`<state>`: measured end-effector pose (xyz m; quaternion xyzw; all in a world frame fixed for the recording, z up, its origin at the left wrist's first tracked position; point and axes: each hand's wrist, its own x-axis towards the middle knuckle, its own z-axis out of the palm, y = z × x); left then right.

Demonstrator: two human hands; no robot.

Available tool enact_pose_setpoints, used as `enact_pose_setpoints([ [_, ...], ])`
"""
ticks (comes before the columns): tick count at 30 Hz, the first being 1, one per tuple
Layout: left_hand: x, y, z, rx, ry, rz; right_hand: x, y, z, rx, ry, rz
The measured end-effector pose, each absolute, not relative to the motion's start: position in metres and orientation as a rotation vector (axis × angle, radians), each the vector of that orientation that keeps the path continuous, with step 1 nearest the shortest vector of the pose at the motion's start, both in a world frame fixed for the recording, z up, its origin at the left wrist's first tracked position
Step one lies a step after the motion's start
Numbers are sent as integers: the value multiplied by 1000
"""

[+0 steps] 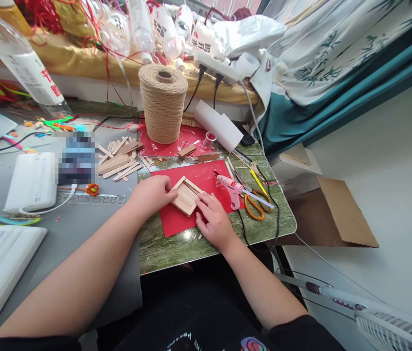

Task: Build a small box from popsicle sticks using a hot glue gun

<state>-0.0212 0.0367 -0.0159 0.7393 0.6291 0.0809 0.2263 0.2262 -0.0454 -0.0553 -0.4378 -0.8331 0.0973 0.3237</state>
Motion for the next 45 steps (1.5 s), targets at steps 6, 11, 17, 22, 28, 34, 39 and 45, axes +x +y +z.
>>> enact_pose_setpoints([
  [6, -22, 36, -12, 2053, 1697, 233, 227, -49, -52, -1147, -2165, 266],
  [11, -23, 35, -13, 2059, 1685, 252, 226, -51, -48, -1156, -2149, 291],
  [17, -23, 32, -15, 2094, 1639, 368, 229, -47, -48, -1346, -2011, 270],
  [22, -22, 32, -18, 2092, 1625, 374, 229, -41, -54, -1364, -2016, 315],
  [28, -23, 37, -22, 2078, 1619, 363, 230, -39, -52, -1369, -1919, 411],
  [34, -25, 40, -27, 2120, 1546, 447, 239, -36, -52, -1359, -1759, 648],
  [39, -26, 41, -29, 2130, 1532, 452, 239, -37, -52, -1303, -1817, 697],
  [45, -26, 41, -27, 2138, 1544, 439, 239, -37, -51, -1318, -1804, 728],
])
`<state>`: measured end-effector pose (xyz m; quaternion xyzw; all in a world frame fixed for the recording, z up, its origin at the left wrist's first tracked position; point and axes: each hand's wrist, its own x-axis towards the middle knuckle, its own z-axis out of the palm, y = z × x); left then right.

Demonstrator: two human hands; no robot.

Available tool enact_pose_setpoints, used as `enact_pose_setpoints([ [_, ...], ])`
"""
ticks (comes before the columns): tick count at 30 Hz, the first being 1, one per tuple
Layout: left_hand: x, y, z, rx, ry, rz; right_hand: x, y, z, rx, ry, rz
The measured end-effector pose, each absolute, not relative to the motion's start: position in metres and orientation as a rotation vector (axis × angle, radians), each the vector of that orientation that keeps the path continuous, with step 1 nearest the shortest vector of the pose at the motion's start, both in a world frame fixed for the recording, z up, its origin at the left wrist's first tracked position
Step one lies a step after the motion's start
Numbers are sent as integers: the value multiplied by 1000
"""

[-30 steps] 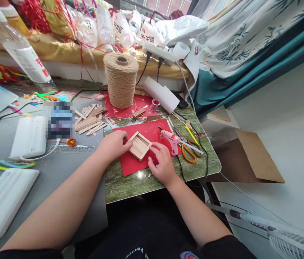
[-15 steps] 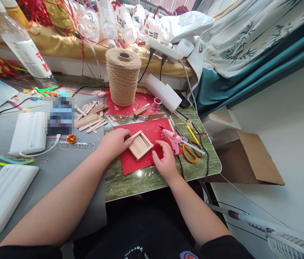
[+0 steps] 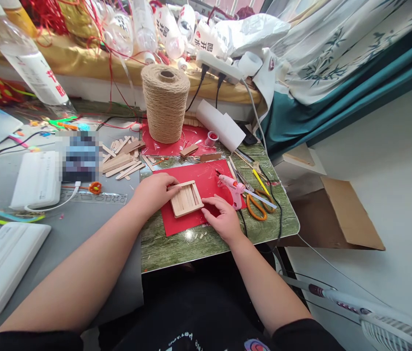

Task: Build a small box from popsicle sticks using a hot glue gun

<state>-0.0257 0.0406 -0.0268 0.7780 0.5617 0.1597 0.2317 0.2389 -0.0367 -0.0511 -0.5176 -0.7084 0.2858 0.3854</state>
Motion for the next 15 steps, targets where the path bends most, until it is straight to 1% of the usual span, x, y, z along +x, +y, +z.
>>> enact_pose_setpoints([
  [15, -24, 38, -25, 2156, 1579, 426, 235, -37, -51, -1357, -1819, 699],
])
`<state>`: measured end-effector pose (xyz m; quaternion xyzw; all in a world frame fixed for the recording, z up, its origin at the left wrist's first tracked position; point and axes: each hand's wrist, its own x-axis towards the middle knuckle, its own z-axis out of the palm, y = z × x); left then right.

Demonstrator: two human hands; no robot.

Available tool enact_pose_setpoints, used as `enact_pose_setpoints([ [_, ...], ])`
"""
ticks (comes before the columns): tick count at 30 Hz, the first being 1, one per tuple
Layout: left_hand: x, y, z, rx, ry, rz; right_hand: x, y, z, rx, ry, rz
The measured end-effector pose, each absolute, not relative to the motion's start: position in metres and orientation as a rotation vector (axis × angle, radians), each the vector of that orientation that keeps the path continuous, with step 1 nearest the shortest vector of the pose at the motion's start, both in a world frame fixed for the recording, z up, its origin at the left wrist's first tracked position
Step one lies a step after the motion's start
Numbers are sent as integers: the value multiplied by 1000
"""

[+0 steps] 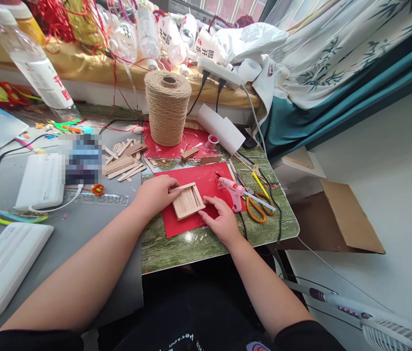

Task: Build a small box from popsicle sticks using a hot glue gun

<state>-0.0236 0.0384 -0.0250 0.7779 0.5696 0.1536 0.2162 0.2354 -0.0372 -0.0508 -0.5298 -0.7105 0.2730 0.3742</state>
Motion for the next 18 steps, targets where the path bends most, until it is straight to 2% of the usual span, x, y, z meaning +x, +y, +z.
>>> enact_pose_setpoints([
  [8, -25, 41, -26, 2096, 1541, 469, 236, -36, -52, -1314, -1867, 668],
  [14, -45, 45, -15, 1989, 1612, 642, 236, -40, -48, -1342, -1868, 637],
  [18, -50, 46, -16, 1988, 1523, 563, 236, -41, -48, -1269, -2001, 595],
])
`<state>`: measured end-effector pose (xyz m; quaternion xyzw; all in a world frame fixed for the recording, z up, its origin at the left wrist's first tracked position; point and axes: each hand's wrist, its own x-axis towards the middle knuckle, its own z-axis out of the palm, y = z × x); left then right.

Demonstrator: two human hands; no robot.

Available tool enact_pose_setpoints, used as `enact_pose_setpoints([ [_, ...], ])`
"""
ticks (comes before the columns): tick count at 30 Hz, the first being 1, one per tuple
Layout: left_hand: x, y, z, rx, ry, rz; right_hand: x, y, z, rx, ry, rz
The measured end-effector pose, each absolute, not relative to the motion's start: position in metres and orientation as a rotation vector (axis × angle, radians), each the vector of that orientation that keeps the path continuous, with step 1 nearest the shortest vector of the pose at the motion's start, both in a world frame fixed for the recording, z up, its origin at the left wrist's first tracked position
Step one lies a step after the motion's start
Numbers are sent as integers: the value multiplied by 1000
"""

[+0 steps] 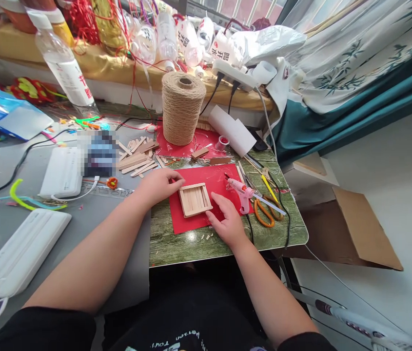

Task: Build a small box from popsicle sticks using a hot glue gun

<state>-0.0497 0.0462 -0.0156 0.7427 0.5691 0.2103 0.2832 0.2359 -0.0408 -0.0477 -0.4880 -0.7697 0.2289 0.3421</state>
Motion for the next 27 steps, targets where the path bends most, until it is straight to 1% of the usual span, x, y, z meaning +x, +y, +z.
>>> enact_pose_setpoints([
  [7, -46, 49, -23, 1977, 1480, 446, 230, -51, -49, -1117, -2163, 415],
  [12, -47, 50, -25, 1976, 1480, 428, 226, -58, -49, -961, -2407, 383],
  [19, -45, 50, -24, 1962, 1487, 417, 227, -54, -53, -974, -2409, 433],
  [24, -46, 50, -23, 1953, 1483, 412, 227, -55, -51, -948, -2425, 400],
  [27, -46, 48, -22, 1957, 1479, 422, 227, -55, -49, -1028, -2352, 363],
])
